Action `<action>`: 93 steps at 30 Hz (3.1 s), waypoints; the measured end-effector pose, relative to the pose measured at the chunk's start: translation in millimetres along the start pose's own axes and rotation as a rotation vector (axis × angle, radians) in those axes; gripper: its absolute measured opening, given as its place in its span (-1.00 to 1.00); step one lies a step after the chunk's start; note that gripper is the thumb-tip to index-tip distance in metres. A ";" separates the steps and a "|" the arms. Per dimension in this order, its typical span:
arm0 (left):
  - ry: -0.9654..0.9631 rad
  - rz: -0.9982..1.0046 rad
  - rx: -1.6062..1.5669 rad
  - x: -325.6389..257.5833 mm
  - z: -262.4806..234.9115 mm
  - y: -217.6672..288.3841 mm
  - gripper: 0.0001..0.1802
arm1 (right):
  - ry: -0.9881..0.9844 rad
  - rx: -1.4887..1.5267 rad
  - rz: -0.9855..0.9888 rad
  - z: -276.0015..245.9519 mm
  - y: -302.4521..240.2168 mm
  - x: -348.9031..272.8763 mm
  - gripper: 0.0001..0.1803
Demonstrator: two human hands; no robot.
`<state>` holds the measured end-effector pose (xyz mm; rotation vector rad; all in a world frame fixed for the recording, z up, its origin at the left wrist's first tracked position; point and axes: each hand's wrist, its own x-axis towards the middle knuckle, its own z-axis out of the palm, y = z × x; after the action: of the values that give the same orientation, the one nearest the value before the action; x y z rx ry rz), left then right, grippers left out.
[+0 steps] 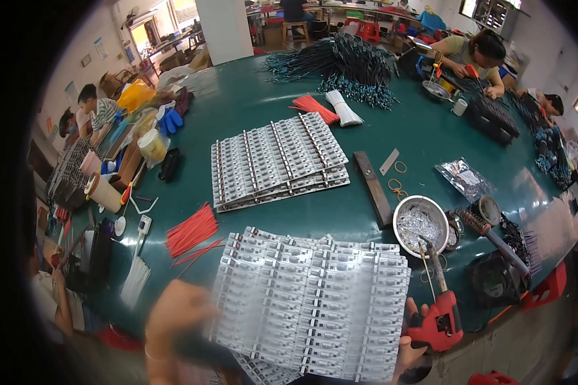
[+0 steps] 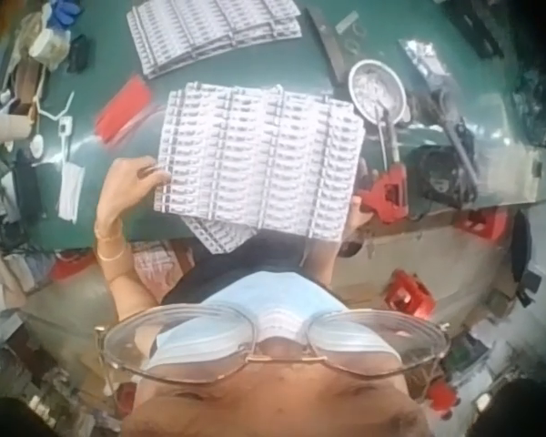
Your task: The person aligns circuit board panels on the work table, then solders white wires and red wires to the terminals of a panel using a soldering iron.
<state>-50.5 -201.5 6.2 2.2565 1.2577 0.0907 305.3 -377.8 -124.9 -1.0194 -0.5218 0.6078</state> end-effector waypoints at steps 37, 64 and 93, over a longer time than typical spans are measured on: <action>0.626 0.062 -1.536 204.0 -130.1 -41.9 -0.84 | -0.157 0.031 -0.040 -19.2 2.1 7.9 -0.15; 0.612 0.062 -1.614 172.3 -122.0 -71.7 -0.88 | -0.001 0.040 -0.094 7.8 4.8 3.0 -0.11; 0.359 -0.369 -0.450 225.7 -67.5 -100.3 -0.59 | 0.013 0.041 -0.088 16.8 0.2 5.0 -0.32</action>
<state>-22.1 50.2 -31.3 1.6419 1.6272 0.5984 297.9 -363.9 -117.3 -0.9559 -0.5378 0.5316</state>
